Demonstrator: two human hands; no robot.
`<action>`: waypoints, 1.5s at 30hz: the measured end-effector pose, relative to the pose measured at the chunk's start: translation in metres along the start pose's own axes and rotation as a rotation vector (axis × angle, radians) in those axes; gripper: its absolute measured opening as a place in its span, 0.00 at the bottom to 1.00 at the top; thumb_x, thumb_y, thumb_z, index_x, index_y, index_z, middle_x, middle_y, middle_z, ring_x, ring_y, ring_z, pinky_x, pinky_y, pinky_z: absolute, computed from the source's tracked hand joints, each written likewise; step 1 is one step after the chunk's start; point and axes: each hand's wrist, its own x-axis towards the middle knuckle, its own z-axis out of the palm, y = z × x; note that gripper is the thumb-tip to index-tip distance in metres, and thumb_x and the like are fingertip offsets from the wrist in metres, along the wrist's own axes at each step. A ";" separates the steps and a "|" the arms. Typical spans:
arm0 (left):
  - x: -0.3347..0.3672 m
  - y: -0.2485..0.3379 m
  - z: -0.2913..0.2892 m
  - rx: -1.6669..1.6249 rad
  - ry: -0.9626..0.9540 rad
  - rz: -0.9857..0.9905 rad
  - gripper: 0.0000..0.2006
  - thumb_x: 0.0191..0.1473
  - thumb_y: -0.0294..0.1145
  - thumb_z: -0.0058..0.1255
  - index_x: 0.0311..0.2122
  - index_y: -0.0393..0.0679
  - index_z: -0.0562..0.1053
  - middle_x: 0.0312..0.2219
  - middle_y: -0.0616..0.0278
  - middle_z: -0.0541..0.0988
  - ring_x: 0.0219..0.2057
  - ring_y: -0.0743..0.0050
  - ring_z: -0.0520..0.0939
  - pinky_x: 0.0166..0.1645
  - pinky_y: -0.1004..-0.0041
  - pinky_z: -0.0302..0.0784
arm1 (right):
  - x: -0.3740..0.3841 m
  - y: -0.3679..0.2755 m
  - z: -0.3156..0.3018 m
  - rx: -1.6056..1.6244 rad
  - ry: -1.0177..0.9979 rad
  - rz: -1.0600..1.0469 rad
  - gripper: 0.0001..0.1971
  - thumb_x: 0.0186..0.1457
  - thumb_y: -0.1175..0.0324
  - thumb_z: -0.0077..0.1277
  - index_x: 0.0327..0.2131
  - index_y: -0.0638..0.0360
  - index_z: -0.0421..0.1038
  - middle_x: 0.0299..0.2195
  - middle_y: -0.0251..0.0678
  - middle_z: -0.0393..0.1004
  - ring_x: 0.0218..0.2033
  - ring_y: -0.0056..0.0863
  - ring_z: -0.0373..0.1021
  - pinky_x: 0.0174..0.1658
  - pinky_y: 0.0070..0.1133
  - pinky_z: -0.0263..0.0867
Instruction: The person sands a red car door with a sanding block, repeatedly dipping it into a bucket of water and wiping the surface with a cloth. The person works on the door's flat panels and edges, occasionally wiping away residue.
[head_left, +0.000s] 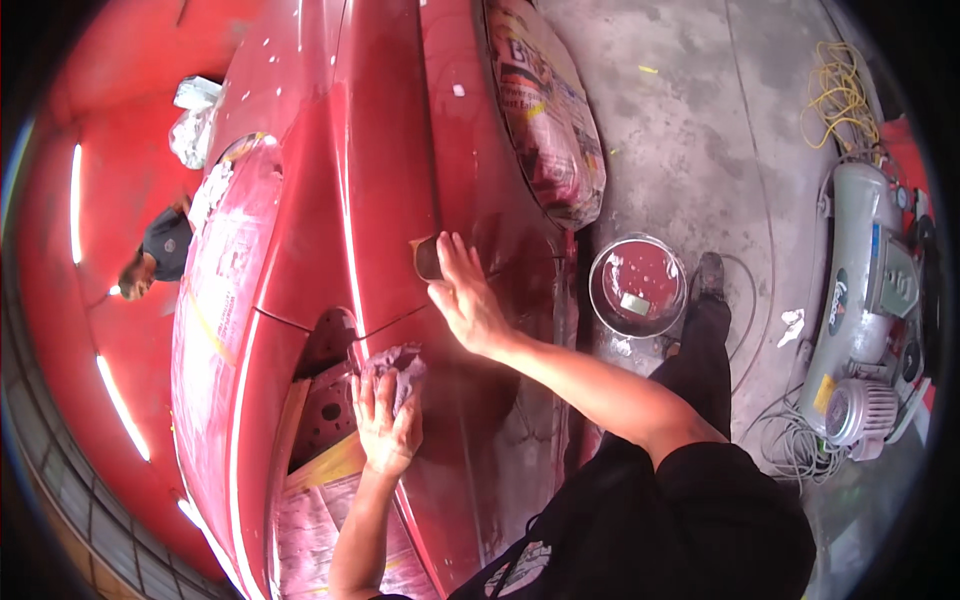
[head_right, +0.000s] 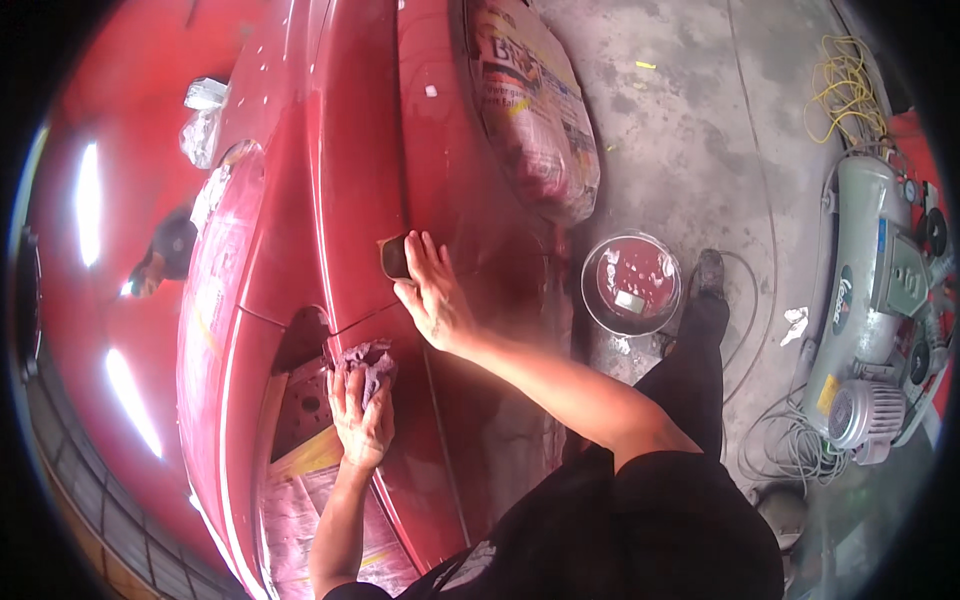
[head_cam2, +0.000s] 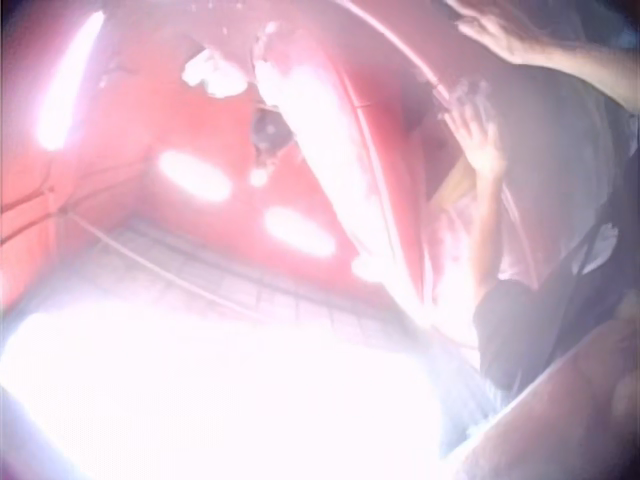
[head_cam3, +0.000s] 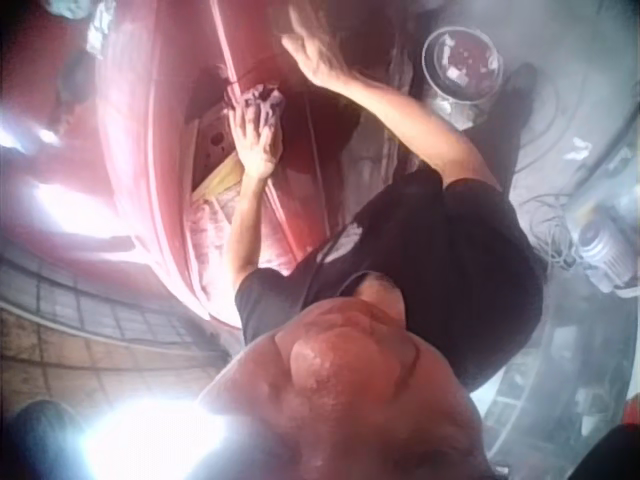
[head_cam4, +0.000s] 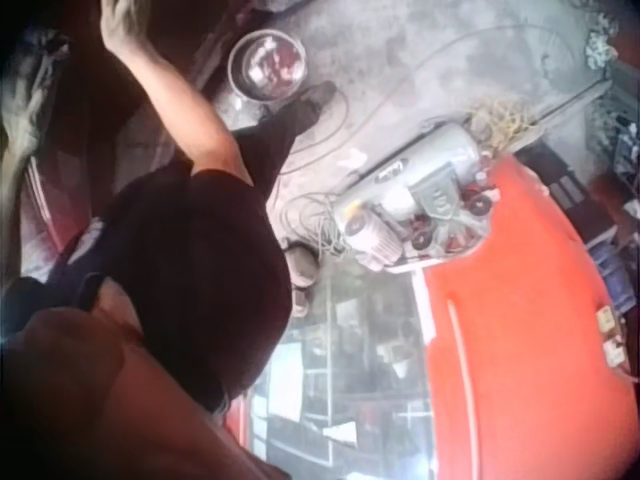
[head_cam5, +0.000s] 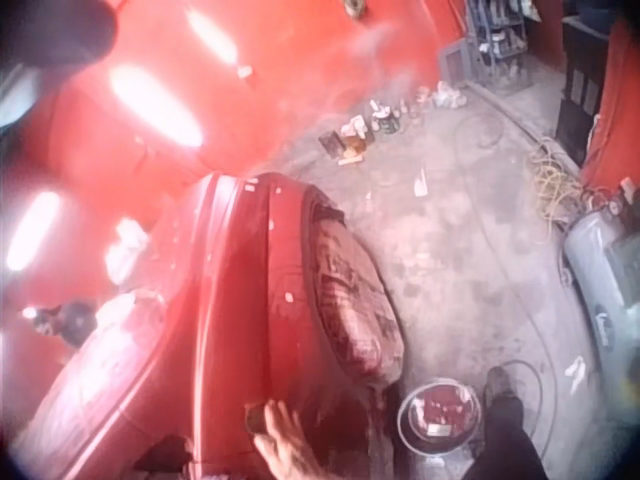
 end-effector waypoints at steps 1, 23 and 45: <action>0.000 0.000 0.001 -0.002 0.003 0.001 0.20 0.50 0.23 0.62 0.51 0.48 0.80 0.58 0.47 0.72 0.64 0.30 0.68 0.68 0.33 0.62 | 0.020 0.004 -0.005 -0.057 0.025 -0.024 0.38 0.74 0.50 0.36 0.74 0.70 0.41 0.73 0.61 0.46 0.76 0.56 0.38 0.76 0.49 0.33; 0.003 0.002 0.002 0.041 0.025 -0.005 0.20 0.51 0.24 0.62 0.51 0.50 0.81 0.57 0.48 0.75 0.61 0.34 0.72 0.67 0.35 0.65 | 0.020 -0.003 0.001 -0.023 0.117 0.029 0.36 0.73 0.55 0.41 0.72 0.70 0.46 0.72 0.61 0.48 0.75 0.59 0.43 0.75 0.49 0.40; 0.038 -0.005 0.014 -0.001 -0.016 0.073 0.18 0.54 0.30 0.60 0.51 0.54 0.79 0.58 0.47 0.73 0.65 0.30 0.69 0.66 0.25 0.60 | 0.269 0.020 -0.090 -0.343 0.194 -0.026 0.36 0.74 0.49 0.34 0.70 0.73 0.50 0.72 0.61 0.49 0.74 0.58 0.44 0.76 0.46 0.38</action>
